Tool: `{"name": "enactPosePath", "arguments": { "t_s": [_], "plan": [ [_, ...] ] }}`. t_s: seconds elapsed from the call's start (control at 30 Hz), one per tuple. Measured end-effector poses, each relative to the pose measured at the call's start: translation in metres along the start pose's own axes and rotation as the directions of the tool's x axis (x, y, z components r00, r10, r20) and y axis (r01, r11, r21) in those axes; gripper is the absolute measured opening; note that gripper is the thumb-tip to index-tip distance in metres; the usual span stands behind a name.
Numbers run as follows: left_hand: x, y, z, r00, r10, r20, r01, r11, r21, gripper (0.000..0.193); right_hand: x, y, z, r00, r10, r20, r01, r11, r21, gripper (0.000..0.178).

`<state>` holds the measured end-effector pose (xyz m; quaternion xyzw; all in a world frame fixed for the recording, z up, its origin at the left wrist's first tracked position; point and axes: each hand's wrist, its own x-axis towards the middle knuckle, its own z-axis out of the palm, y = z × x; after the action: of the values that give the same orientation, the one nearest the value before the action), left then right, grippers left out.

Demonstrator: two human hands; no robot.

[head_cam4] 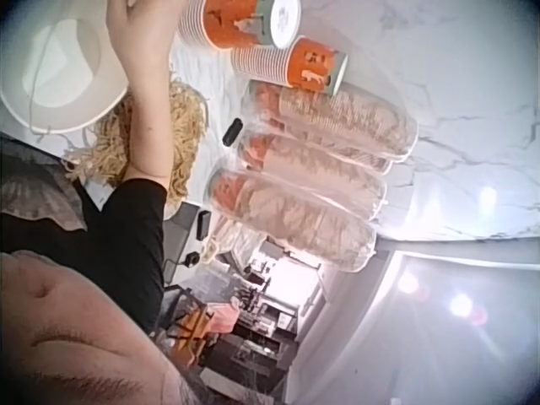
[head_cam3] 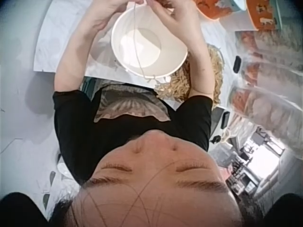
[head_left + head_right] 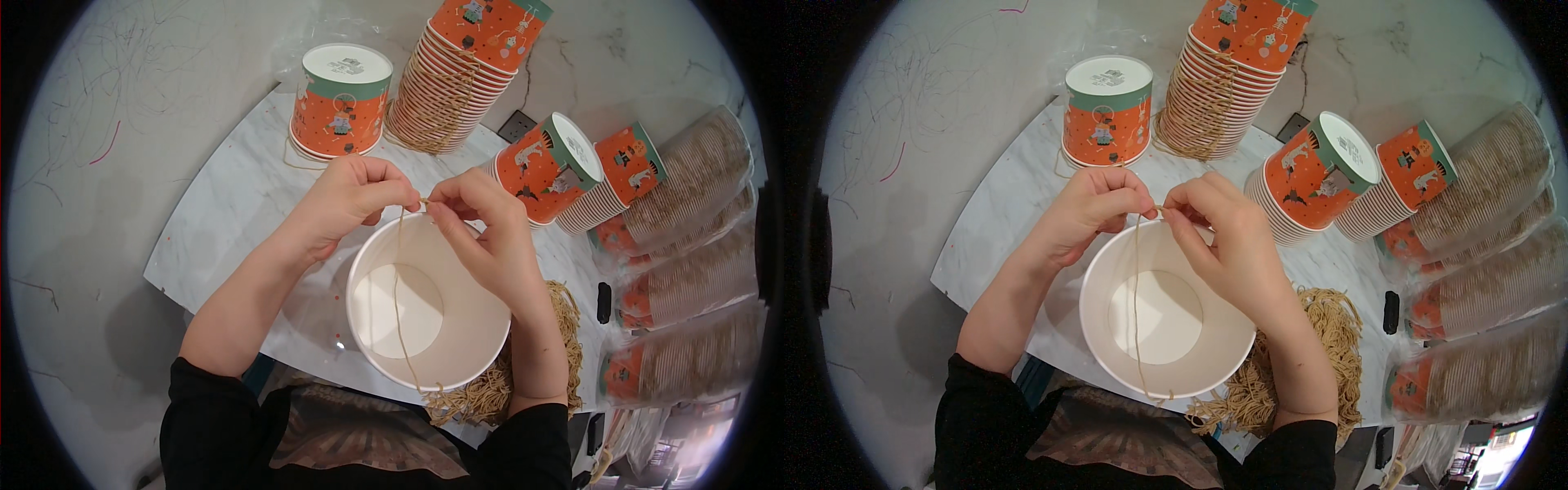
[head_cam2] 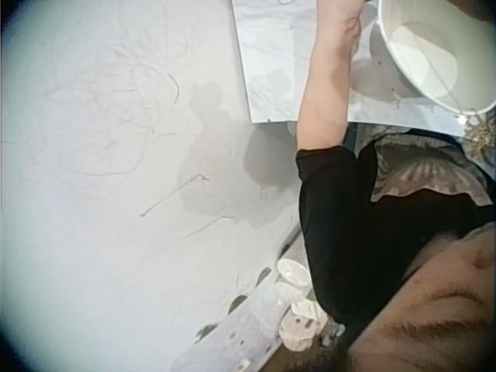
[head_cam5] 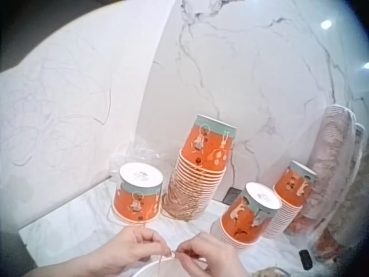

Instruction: Attaching string handles to printed paper treat buckets.

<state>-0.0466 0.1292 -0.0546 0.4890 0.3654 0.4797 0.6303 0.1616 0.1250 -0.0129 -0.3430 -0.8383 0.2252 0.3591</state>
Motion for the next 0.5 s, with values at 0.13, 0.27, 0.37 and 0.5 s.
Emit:
{"name": "enactPosePath", "arguments": {
  "t_s": [0.13,0.27,0.37,0.5],
  "plan": [
    [0.0012,-0.0010,0.0018,1.000,-0.002,-0.015,0.002,1.000,-0.016,0.012,-0.0003,-0.0023,-0.0023,1.000,-0.012,0.000,0.012,1.000,-0.005,0.007],
    [0.0055,-0.0068,-0.0005,1.000,0.016,0.009,-0.016,1.000,0.024,0.009,-0.0015,-0.0029,-0.0013,0.998,-0.065,0.024,0.066,0.995,-0.072,0.009],
    [0.0058,-0.0073,0.0011,1.000,0.032,-0.001,-0.031,0.999,0.028,0.011,-0.0026,-0.0056,-0.0026,0.996,-0.079,0.042,0.084,0.985,-0.149,0.011],
    [0.0046,-0.0064,0.0039,0.996,0.085,-0.003,-0.085,0.995,0.058,0.012,-0.0024,-0.0073,-0.0031,0.996,-0.072,0.060,0.081,0.983,-0.165,0.012]
  ]
}}
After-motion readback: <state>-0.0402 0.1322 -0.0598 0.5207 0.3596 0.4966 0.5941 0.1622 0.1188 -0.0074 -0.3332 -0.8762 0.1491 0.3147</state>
